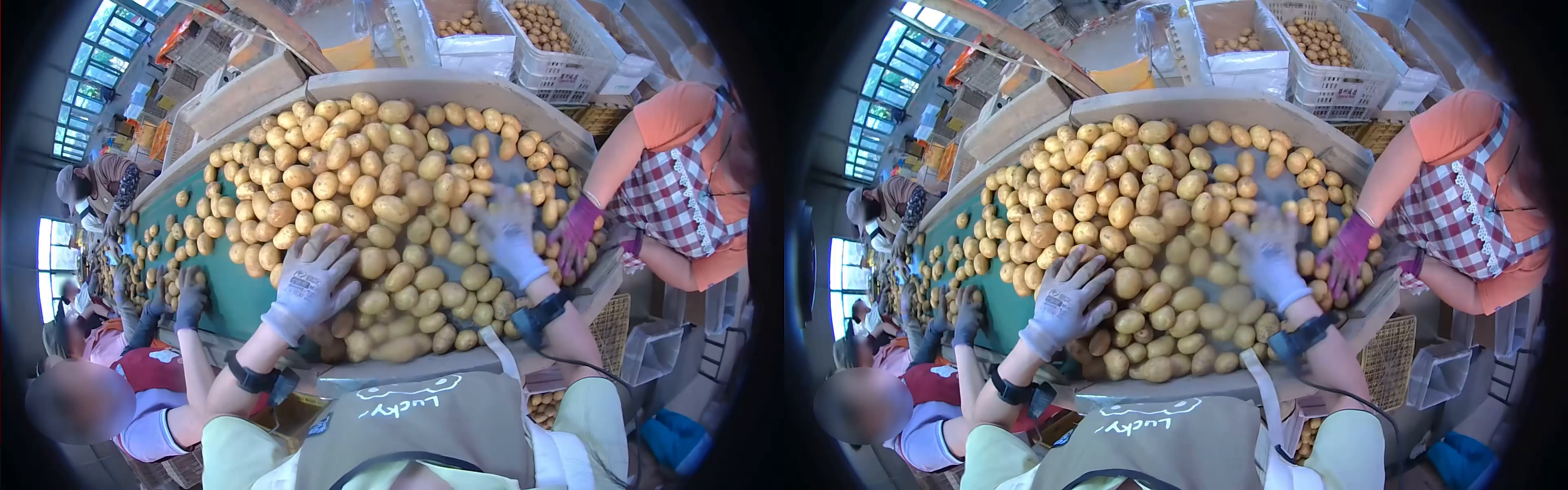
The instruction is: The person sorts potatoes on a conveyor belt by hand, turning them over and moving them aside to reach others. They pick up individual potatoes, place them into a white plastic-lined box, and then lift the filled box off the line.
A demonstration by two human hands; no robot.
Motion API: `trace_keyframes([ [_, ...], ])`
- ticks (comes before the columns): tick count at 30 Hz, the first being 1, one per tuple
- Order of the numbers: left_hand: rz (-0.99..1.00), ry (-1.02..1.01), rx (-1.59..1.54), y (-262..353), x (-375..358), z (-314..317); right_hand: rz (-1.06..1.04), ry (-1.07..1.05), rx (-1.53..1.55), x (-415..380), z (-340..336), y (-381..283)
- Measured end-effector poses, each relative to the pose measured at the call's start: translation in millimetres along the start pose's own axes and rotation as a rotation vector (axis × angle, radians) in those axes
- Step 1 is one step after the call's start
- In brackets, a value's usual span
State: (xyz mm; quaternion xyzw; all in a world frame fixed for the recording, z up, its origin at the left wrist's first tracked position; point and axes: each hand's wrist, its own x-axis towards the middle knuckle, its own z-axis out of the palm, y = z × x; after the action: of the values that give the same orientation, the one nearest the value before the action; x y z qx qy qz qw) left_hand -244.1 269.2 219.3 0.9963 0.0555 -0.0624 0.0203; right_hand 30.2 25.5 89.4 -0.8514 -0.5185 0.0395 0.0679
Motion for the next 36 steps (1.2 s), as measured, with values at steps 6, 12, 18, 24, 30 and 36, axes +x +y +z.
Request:
trace_keyframes([
  [6, -0.024, -0.065, -0.025, 6.9, 30.9, 10.2, -0.191, -0.142, 0.368, -25.9, 12.4, -84.6],
  [12, 0.007, -0.141, -0.070, -2.8, 1.4, -7.1, -0.032, -0.146, 0.157, -60.0, -5.3, -16.7],
  [18, 0.024, -0.084, -0.115, -10.1, -13.9, -10.5, -0.325, -0.099, 0.246, -56.6, -30.6, -71.7],
  [24, -0.073, -0.157, -0.002, -2.9, -26.6, -11.3, -0.364, -0.140, 0.410, -34.3, -82.5, -125.3],
  [30, -0.110, -0.151, -0.112, -22.5, -56.1, -18.7, -0.286, -0.028, 0.227, -26.8, -22.8, -94.5],
  [36, -0.113, -0.050, -0.146, -18.7, -69.5, 2.0, -0.169, -0.032, 0.019, -32.9, -56.5, -79.5],
])
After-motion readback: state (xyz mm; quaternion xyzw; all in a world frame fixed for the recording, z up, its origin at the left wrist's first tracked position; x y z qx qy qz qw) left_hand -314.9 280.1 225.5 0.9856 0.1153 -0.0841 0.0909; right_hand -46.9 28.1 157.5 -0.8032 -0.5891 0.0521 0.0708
